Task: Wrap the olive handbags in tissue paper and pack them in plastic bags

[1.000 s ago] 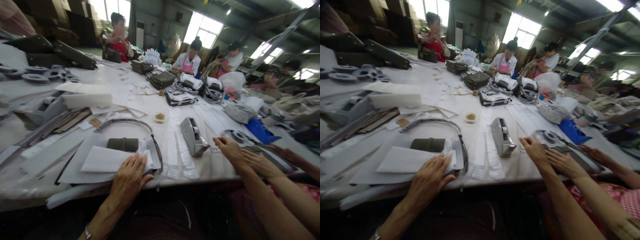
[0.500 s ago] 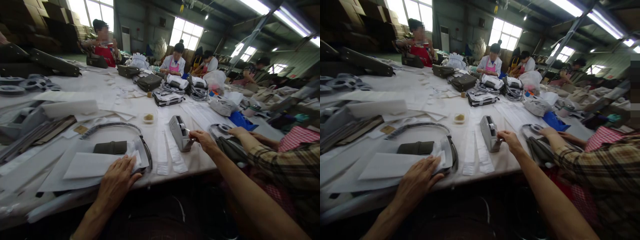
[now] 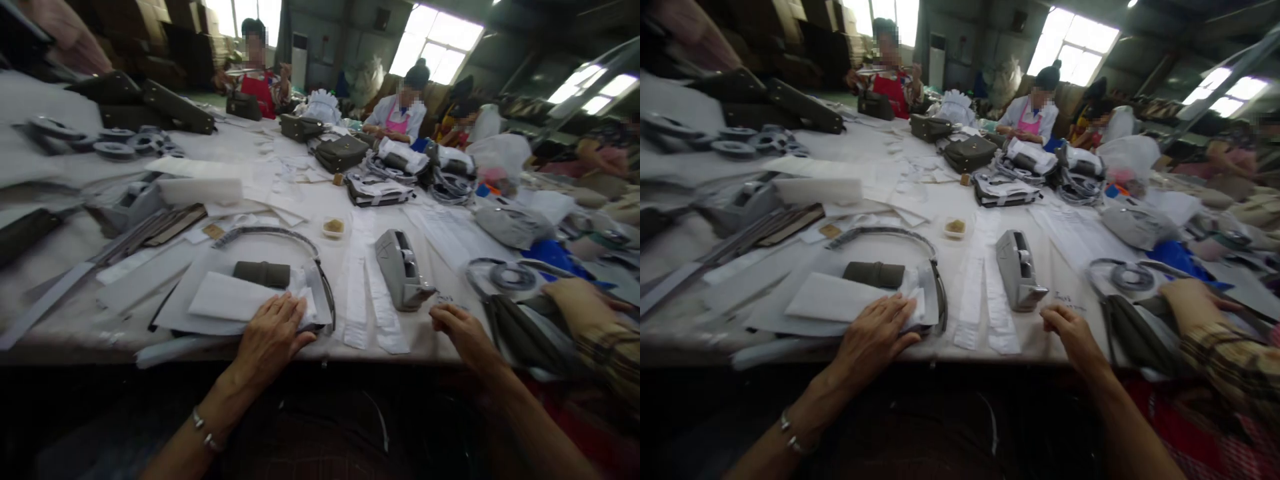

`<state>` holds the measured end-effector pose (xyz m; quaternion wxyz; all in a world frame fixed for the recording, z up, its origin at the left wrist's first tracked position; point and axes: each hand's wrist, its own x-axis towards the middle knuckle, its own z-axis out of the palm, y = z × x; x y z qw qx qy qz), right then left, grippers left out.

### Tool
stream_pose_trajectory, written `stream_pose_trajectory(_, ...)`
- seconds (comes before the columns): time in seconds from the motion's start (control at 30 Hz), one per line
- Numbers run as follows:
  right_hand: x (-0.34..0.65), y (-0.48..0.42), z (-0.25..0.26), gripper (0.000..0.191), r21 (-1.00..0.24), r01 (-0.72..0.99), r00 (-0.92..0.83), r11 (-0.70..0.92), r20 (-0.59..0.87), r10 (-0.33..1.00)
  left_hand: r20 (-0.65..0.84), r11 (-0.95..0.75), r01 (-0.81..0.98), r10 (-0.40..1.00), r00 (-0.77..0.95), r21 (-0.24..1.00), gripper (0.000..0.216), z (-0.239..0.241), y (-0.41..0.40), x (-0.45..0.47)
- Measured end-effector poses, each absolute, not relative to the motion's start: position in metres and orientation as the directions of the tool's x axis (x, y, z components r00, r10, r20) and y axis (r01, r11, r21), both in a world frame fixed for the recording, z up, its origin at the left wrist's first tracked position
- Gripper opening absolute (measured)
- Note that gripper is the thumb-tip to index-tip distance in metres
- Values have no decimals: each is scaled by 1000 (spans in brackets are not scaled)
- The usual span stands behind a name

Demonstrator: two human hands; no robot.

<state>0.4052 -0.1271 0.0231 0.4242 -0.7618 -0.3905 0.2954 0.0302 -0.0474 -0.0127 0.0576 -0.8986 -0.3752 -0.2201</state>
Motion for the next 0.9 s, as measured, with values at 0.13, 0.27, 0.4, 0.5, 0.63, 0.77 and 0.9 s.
stream_pose_trajectory(0.13,360,-88,73,31,-793,586,12,-168,-198,980,387,-696,709,688,614,112,58,-10,-49,31)
stream_pose_trajectory(0.27,287,-18,109,28,-729,672,-458,129,-273,846,371,-682,716,709,600,147,63,-11,-51,32)
stream_pose_trajectory(0.4,228,50,111,16,-546,727,-657,417,-376,654,377,-679,710,718,586,188,65,-14,-52,32)
stream_pose_trajectory(0.5,194,87,101,10,-352,718,-691,601,-465,554,371,-671,706,729,575,226,65,-16,-51,32)
stream_pose_trajectory(0.63,156,116,84,10,-66,650,-624,757,-615,482,359,-658,703,746,560,271,64,-17,-51,33)
stream_pose_trajectory(0.77,134,128,70,18,44,569,-584,821,-681,441,369,-665,688,741,561,291,63,-20,-52,33)
stream_pose_trajectory(0.9,129,134,59,30,113,461,-642,880,-642,419,377,-672,680,735,564,293,65,-22,-51,33)
